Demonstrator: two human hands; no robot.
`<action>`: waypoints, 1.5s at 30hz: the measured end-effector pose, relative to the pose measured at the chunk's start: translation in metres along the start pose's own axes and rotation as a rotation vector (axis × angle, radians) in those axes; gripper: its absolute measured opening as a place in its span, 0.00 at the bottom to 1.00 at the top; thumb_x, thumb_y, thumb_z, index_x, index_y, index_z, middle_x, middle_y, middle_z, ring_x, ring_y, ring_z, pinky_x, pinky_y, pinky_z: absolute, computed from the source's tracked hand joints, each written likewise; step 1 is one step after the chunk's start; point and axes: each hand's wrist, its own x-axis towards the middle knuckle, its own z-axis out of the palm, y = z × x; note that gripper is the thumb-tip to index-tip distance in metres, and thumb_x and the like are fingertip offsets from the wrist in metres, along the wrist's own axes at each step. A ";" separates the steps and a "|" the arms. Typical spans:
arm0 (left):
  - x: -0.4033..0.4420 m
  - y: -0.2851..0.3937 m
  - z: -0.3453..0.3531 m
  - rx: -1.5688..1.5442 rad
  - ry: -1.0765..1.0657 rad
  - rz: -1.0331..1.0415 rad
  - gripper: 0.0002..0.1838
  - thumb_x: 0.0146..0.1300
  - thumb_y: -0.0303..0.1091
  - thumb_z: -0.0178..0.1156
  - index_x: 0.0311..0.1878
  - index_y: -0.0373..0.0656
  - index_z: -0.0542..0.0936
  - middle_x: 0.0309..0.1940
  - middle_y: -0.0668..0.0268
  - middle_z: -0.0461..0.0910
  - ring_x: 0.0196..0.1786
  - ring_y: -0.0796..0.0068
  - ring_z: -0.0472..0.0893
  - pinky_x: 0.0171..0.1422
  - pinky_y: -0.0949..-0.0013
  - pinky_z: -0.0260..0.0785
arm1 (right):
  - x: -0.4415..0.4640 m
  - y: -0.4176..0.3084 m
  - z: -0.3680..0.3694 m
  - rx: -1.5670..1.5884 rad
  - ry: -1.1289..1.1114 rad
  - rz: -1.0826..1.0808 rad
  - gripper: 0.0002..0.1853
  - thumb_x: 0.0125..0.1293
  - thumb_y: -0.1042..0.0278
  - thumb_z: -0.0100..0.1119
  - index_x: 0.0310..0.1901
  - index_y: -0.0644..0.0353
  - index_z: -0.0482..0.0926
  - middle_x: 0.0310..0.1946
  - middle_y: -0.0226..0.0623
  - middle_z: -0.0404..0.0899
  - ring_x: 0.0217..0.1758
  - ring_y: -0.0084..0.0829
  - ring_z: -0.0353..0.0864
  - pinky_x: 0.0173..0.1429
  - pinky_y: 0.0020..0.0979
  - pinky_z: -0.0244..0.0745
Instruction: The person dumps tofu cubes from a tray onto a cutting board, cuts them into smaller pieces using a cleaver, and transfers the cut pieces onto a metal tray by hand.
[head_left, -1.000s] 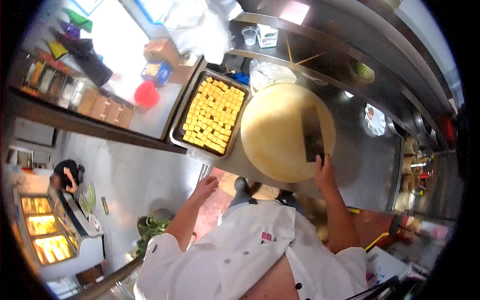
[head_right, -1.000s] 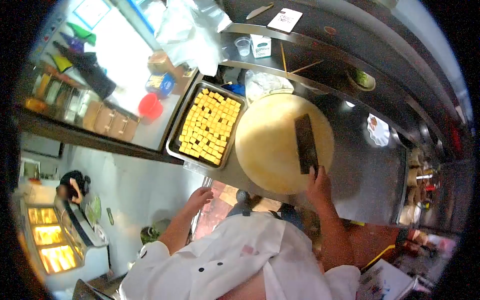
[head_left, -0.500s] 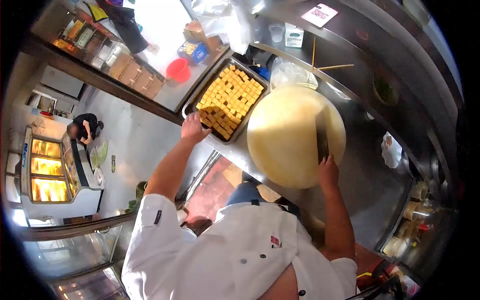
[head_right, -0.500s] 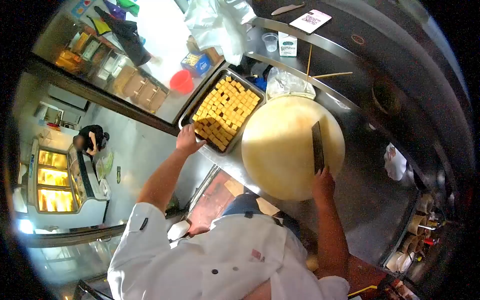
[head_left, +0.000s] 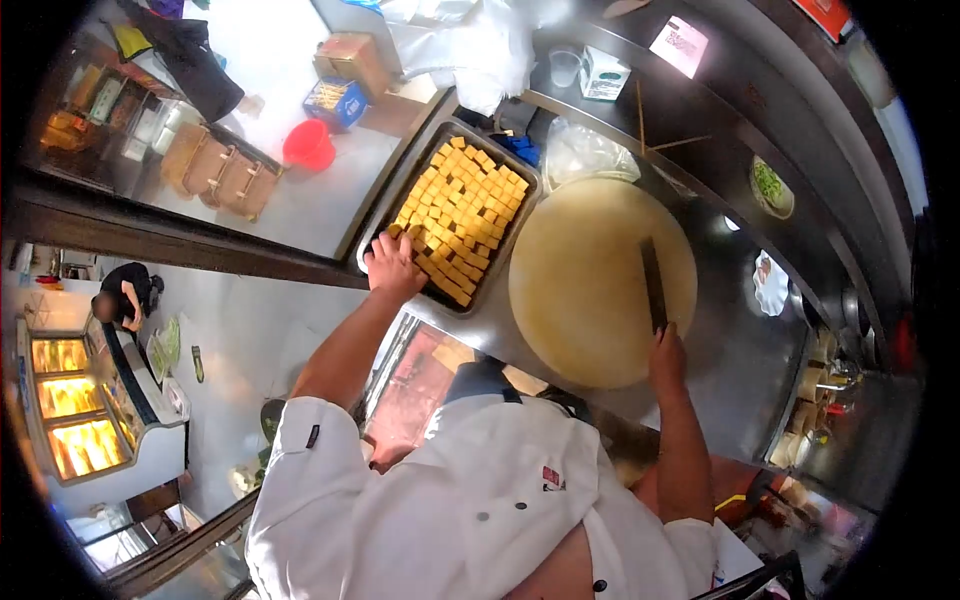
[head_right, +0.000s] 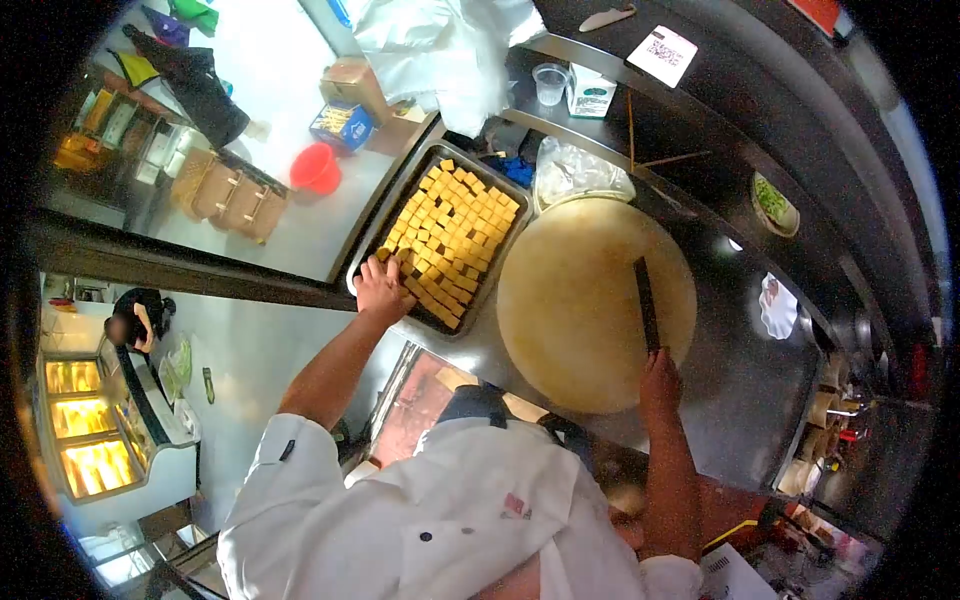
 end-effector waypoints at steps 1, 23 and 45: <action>0.000 -0.003 0.002 0.011 0.005 0.016 0.47 0.52 0.59 0.73 0.71 0.50 0.65 0.64 0.52 0.64 0.66 0.52 0.67 0.64 0.50 0.66 | -0.001 0.001 0.001 -0.005 0.003 0.005 0.15 0.83 0.59 0.46 0.53 0.66 0.73 0.43 0.56 0.83 0.47 0.59 0.84 0.48 0.53 0.79; 0.063 -0.035 0.163 -0.064 0.793 0.329 0.29 0.52 0.44 0.71 0.55 0.40 0.75 0.61 0.48 0.71 0.61 0.45 0.72 0.60 0.47 0.73 | 0.014 0.018 -0.004 0.012 -0.132 0.047 0.24 0.82 0.55 0.46 0.67 0.67 0.68 0.48 0.59 0.83 0.48 0.56 0.85 0.50 0.49 0.81; 0.007 0.257 -0.007 -0.727 0.566 0.313 0.23 0.54 0.37 0.70 0.53 0.42 0.78 0.59 0.48 0.72 0.58 0.44 0.76 0.59 0.48 0.77 | -0.016 0.071 -0.013 0.452 -0.124 0.118 0.24 0.81 0.53 0.49 0.63 0.67 0.71 0.44 0.61 0.83 0.45 0.62 0.84 0.49 0.57 0.77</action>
